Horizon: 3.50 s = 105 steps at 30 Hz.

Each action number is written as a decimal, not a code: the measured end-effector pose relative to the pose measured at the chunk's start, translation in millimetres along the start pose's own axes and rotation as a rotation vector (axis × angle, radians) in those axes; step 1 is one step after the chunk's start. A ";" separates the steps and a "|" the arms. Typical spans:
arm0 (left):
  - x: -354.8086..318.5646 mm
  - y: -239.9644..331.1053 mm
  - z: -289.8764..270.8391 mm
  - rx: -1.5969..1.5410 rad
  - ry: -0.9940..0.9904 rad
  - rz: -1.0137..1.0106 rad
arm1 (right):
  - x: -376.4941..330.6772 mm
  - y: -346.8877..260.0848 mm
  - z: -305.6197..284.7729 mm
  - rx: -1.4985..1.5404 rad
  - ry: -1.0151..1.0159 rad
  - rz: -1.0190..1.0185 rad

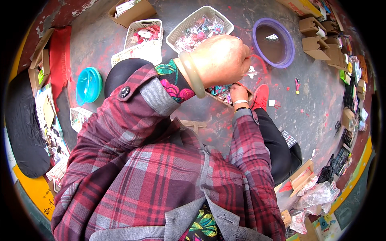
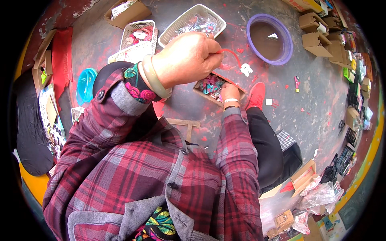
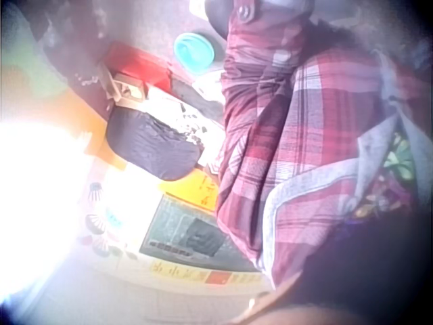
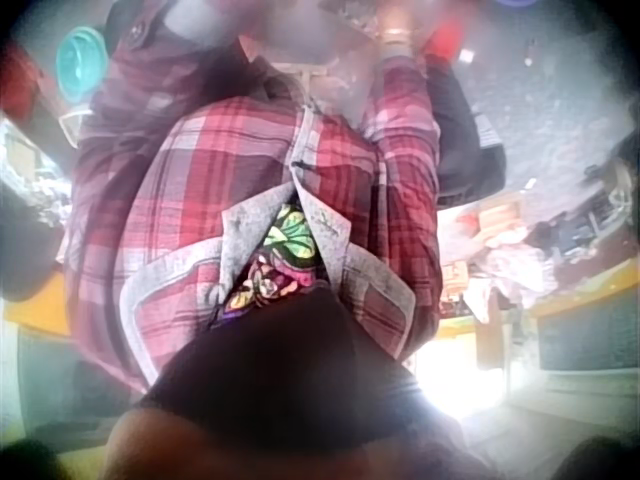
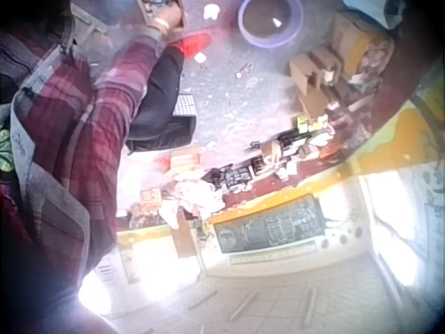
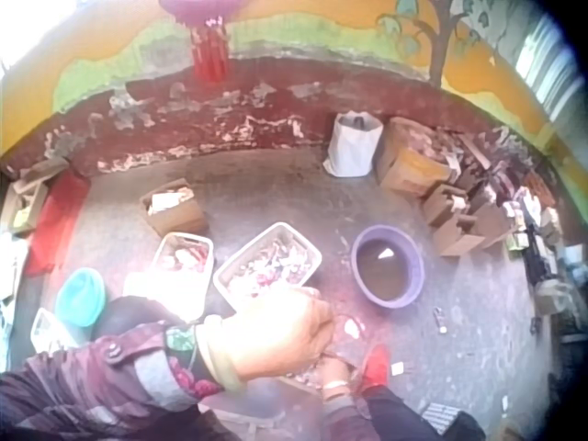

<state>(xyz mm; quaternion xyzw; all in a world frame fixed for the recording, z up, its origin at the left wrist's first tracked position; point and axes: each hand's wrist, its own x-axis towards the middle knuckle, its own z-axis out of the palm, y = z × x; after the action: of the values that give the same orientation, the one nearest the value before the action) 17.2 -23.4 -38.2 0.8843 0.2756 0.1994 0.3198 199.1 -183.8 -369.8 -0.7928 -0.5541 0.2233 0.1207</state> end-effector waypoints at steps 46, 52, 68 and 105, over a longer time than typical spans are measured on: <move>8.2 -5.5 -15.3 -0.187 -0.114 -0.222 | -50.1 -162.8 -319.3 1.544 -0.245 0.118; 11.1 -3.9 -7.7 -0.233 -0.137 -0.245 | -39.9 -164.5 -313.3 1.732 -0.286 0.103; 15.1 -2.8 -1.1 -0.230 -0.153 -0.217 | -45.8 -171.7 -304.8 1.540 -0.177 0.248; 15.7 2.2 3.2 -0.308 -0.413 -0.418 | -43.5 -165.9 -313.1 1.840 -0.127 0.029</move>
<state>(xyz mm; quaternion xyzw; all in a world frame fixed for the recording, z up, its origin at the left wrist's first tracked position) 31.7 -16.6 -36.2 0.7718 0.3470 -0.0149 0.5327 202.5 -147.6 -14.7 -0.3774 -0.1536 0.6205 0.6701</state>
